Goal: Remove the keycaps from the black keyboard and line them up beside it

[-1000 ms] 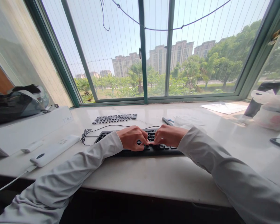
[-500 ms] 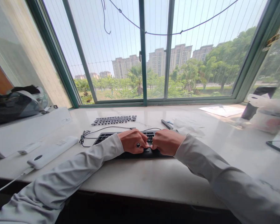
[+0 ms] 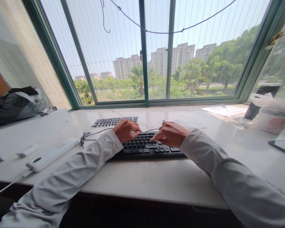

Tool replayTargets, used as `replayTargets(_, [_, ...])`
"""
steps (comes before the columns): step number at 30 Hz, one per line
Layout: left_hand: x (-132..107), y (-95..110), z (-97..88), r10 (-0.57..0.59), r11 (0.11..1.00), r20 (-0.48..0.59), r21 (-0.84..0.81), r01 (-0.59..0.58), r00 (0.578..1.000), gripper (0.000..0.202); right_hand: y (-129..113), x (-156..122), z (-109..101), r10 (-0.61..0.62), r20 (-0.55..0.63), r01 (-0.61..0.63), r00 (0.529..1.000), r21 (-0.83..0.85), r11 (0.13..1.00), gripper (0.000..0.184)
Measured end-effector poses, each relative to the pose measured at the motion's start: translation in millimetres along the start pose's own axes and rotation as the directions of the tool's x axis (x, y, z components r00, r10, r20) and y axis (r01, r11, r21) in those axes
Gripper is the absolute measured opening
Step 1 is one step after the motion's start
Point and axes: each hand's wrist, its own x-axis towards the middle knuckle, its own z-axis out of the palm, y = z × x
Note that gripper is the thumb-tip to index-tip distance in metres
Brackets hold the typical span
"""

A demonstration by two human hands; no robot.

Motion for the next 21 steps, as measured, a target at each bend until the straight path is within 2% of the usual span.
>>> replayTargets(3, [0,-25,1.4,-0.253,0.951,0.010,0.186,0.247,0.967,0.029,-4,2,4,-0.069,0.092,0.063,0.993,0.060,0.996,0.040])
replayTargets(5, [-2,-43,4.3,-0.412,0.878,0.026,0.277,0.390,0.911,0.030,-5,3,6,-0.081,0.099,0.074,0.992,0.080,0.994,0.045])
replayTargets(7, [-4,-58,8.1,-0.528,0.808,0.054,0.338,0.482,0.848,0.033,-4,3,7,-0.080,0.089,0.071,0.993,0.093,0.993,0.048])
replayTargets(10, [-7,-72,13.8,-0.579,0.777,0.086,0.359,0.517,0.811,0.034,-3,2,7,-0.079,0.094,0.068,0.993,0.108,0.992,0.049])
replayTargets(15, [-8,-79,18.6,-0.596,0.768,0.105,0.363,0.528,0.796,0.036,-3,3,9,-0.070,0.066,0.062,0.995,0.119,0.991,0.051])
replayTargets(18, [-8,-81,18.7,-0.604,0.763,0.108,0.362,0.535,0.789,0.037,-1,4,12,-0.095,0.003,0.095,0.995,0.108,0.990,0.047])
replayTargets(21, [-6,-85,18.6,-0.602,0.769,0.122,0.357,0.531,0.789,0.038,3,4,17,-0.091,-0.121,0.098,0.988,0.051,0.994,0.039])
